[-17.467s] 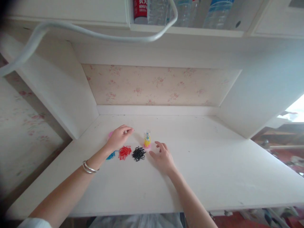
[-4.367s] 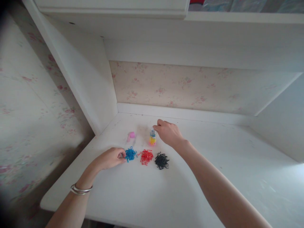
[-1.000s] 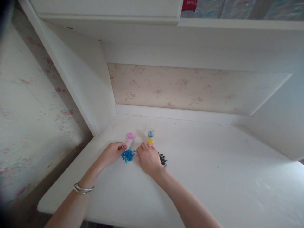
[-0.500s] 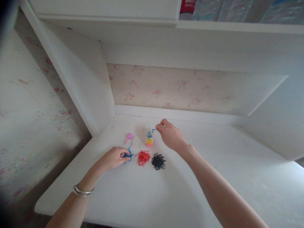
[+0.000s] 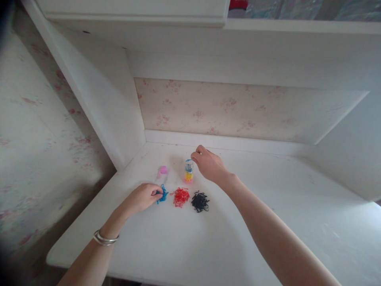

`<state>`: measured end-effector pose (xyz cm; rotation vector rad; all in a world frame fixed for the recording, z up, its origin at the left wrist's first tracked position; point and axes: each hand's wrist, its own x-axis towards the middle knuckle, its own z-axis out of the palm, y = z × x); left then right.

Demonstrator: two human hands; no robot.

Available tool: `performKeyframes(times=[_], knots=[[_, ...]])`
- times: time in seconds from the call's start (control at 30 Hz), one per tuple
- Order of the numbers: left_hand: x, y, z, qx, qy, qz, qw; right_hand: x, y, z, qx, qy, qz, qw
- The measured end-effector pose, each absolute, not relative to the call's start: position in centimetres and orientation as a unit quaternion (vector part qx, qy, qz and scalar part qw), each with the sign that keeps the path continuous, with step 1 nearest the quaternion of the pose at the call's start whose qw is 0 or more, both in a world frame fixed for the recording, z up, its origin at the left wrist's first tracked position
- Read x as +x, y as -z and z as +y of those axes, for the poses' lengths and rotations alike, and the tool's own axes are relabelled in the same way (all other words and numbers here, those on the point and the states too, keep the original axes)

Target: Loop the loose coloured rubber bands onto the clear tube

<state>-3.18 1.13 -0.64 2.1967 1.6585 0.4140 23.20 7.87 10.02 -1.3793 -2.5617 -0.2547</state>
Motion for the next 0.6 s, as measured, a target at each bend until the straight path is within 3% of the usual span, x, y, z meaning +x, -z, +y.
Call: performKeyframes(times=[0.6], knots=[[-3.10,0.49,1.35,0.766,-0.233,0.575,0.169,23.07,-10.48,7.92,-0.442,0.125,-0.888,0.022]])
